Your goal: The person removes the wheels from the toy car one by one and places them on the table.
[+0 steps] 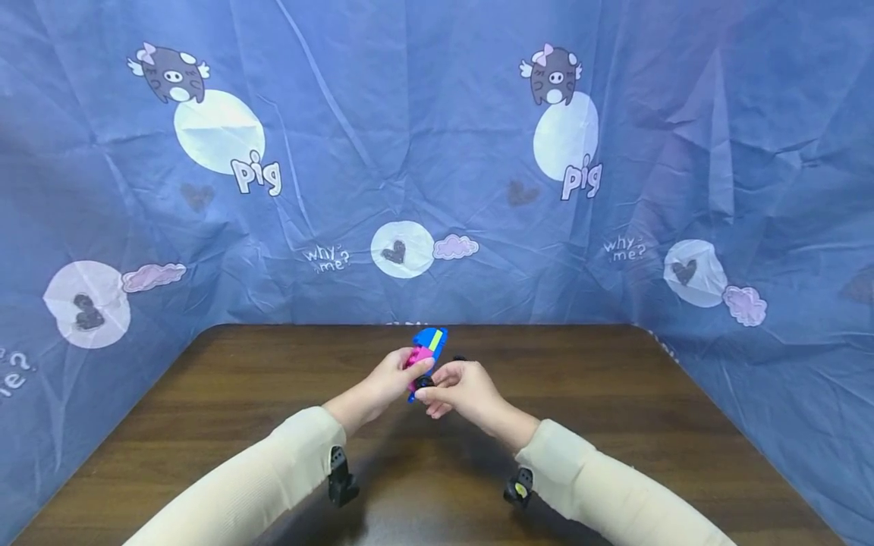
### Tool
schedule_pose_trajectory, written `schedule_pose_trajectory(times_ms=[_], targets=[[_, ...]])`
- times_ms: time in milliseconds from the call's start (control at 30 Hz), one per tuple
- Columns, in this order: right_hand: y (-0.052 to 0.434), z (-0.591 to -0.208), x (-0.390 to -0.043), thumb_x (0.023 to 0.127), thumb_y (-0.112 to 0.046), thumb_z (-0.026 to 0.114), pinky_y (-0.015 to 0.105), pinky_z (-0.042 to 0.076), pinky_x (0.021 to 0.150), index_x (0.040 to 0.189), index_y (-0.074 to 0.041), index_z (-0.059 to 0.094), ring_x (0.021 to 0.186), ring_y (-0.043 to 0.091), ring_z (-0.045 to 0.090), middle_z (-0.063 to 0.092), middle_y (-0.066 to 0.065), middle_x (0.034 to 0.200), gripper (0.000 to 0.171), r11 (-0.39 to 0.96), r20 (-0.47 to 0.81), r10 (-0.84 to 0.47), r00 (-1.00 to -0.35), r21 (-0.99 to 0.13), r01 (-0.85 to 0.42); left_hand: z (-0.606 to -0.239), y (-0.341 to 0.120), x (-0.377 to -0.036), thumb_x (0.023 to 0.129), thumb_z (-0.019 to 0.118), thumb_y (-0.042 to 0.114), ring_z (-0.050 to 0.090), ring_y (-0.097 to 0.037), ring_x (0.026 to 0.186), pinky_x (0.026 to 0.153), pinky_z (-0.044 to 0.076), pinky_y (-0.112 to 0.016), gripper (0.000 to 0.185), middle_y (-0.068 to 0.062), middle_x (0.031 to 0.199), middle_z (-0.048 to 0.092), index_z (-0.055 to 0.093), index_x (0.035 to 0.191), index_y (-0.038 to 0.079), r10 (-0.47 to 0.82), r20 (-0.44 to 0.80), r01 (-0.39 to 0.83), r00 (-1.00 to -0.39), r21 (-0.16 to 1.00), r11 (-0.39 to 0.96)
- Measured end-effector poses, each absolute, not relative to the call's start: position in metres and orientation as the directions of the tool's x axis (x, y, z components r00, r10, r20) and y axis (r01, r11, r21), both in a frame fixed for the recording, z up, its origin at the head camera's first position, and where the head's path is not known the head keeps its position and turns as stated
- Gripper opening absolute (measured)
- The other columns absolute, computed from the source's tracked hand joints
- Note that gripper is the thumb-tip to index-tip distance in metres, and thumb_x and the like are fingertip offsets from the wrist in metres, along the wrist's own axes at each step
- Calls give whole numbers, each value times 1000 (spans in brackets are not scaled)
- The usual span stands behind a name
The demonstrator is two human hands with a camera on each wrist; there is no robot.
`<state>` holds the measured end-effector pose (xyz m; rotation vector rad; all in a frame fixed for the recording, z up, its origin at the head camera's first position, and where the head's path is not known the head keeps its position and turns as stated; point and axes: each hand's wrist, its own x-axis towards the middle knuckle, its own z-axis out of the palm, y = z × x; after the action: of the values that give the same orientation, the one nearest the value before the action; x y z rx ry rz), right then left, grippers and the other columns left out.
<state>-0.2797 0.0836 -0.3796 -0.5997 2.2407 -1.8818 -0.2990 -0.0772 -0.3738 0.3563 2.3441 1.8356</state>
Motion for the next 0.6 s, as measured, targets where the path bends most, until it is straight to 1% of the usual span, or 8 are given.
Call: schedule_pose_trajectory(times_ms=[133,200,267,400,500,600], targets=[[81,-379,-280,79,4,75,39,59,62,91,7,56,56,14,67,69,7,68,23,30,126,-311,-942,-989,-142,-374,-77,-300,100,53,17,60,-10,79,75,51,-24,32,-10,94,65,53,117,-9,233,47,101,-971,968,229],[80,-377,-279,80,5,73,36,59,62,95,9,56,57,14,67,68,4,68,23,5,133,-300,-945,-990,-141,-374,-76,-300,100,54,17,59,-10,78,72,50,-23,31,-10,92,65,54,116,-9,211,54,101,-976,970,221],[81,-375,-278,81,7,71,34,59,63,99,11,57,58,14,68,68,4,71,24,-11,137,-293,-946,-990,-140,-374,-76,-300,99,54,17,58,-10,76,70,49,-22,30,-9,91,64,55,115,-9,191,60,102,-980,970,221],[85,-369,-277,83,8,68,33,59,67,108,14,58,64,14,69,70,6,79,27,-25,131,-283,-950,-991,-129,-371,-77,-299,99,55,18,56,-12,77,71,48,-23,31,-9,90,62,55,115,-9,178,63,103,-982,968,227],[89,-367,-276,85,8,65,32,59,69,113,15,58,66,14,69,70,10,84,30,-34,133,-285,-949,-991,-129,-371,-79,-297,99,55,19,56,-13,79,72,48,-23,33,-11,93,63,54,116,-9,171,56,95,-984,968,234],[91,-367,-277,86,7,65,33,59,70,116,15,59,68,15,70,70,11,84,32,-35,135,-286,-949,-991,-131,-373,-80,-294,99,55,20,58,-15,82,76,51,-27,34,-15,98,64,54,117,-9,160,45,84,-986,965,249]])
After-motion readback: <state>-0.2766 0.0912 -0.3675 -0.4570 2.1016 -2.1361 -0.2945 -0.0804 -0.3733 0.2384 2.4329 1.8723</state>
